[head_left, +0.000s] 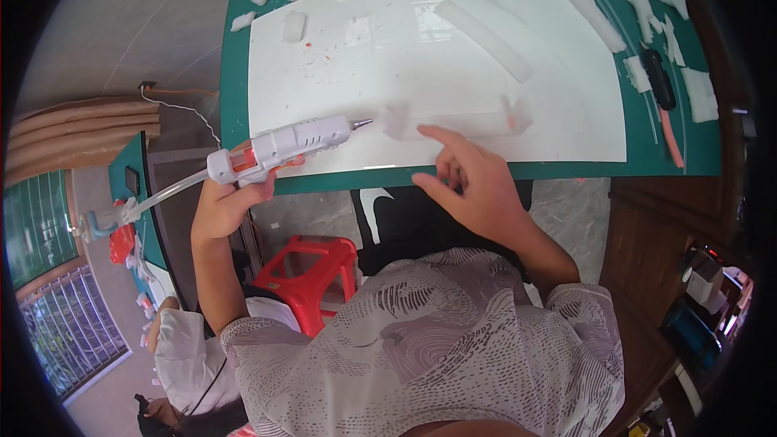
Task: The person assembles a foam structure by applying adhesive to foam strips using a hot glue gun and joining the pieces together by hand.
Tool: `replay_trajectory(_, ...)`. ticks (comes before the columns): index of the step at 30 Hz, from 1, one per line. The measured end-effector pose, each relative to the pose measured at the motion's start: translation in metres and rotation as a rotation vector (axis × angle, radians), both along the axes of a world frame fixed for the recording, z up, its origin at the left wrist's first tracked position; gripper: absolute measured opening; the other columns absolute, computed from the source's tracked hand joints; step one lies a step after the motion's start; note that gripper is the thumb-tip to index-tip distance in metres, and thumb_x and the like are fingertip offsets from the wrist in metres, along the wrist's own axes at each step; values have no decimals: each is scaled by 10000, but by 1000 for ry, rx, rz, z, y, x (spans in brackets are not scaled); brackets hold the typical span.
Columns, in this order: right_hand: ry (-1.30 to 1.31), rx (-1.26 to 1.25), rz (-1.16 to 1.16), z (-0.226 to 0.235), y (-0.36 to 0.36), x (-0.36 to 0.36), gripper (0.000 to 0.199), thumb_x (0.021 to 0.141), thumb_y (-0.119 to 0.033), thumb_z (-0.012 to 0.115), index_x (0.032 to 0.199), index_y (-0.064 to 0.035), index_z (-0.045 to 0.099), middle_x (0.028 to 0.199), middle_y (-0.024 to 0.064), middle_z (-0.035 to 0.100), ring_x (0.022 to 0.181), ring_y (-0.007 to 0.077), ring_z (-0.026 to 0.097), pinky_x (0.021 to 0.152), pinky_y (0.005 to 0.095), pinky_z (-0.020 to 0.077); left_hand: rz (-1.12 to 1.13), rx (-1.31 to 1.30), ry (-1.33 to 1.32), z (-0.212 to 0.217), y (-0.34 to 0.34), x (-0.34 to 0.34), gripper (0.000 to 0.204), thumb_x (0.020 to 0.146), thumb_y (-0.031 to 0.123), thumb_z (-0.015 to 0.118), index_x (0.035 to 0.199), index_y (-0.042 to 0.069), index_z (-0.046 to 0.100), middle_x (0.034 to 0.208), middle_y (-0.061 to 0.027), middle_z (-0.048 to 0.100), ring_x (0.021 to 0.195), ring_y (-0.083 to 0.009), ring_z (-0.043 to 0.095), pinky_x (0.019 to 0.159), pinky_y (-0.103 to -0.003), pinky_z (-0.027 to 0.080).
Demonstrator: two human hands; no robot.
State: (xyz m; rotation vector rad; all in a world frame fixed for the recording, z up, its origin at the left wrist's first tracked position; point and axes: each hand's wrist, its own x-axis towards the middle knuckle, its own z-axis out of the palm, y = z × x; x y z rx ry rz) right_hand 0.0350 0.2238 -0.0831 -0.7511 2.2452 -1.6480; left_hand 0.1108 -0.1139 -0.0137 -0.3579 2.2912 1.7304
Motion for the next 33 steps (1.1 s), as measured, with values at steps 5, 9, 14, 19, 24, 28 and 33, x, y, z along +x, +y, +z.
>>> replay_trajectory(5, -29, 7, 4, -9, -28, -15, 549, 869, -125, 779, 1371, -51, 569, 674, 14, 506, 554, 91, 486, 549, 267, 426, -35, 2, -35, -5, 4, 0, 523, 702, 56, 596, 1217, -26, 630, 1086, -139, 728, 707, -107, 551, 627, -241, 443)
replay_trajectory(9, -9, 41, 13, -17, -38, -19, 547, 875, -140, 775, 1373, -52, 567, 650, 20, 506, 544, 101, 489, 545, 277, 425, -107, 30, -38, -4, 12, -8, 490, 731, 9, 557, 1211, 0, 655, 968, -18, 680, 763, -91, 520, 682, -241, 437)
replay_trajectory(14, 86, 109, -38, -20, -44, -17, 475, 881, -158, 766, 1312, -50, 598, 588, 40, 487, 518, 154, 488, 536, 315, 409, -156, 6, -58, -4, 11, -12, 399, 733, 10, 551, 1109, 27, 681, 938, 0, 661, 770, -86, 516, 686, -239, 429)
replay_trajectory(19, 52, 142, -14, -21, -45, -17, 414, 896, -212, 740, 1254, -56, 603, 626, 80, 555, 577, 256, 566, 574, 396, 442, -118, -40, -57, -4, 14, -14, 259, 754, 21, 559, 979, 47, 685, 861, 29, 587, 761, -80, 495, 682, -246, 406)
replay_trajectory(24, 31, 127, -16, -22, -45, -18, 354, 908, -201, 725, 1210, -55, 611, 622, 80, 561, 579, 262, 575, 578, 401, 442, -132, -39, -60, -5, 12, -14, 239, 758, 23, 565, 967, 51, 677, 875, 28, 597, 780, -79, 501, 685, -245, 405)
replay_trajectory(28, 27, 120, -17, -23, -46, -18, 334, 915, -191, 715, 1201, -54, 607, 622, 80, 561, 586, 263, 582, 584, 401, 445, -145, -37, -78, -5, 10, -12, 242, 758, 12, 560, 972, 47, 668, 893, 24, 605, 804, -82, 512, 695, -249, 414)
replay_trajectory(33, 41, 125, -23, -23, -46, -18, 331, 919, -190, 711, 1205, -63, 604, 618, 84, 563, 592, 270, 587, 592, 403, 450, -135, -40, -81, -5, 12, -12, 238, 761, 5, 553, 977, 35, 651, 896, 17, 607, 820, -91, 524, 708, -257, 427)
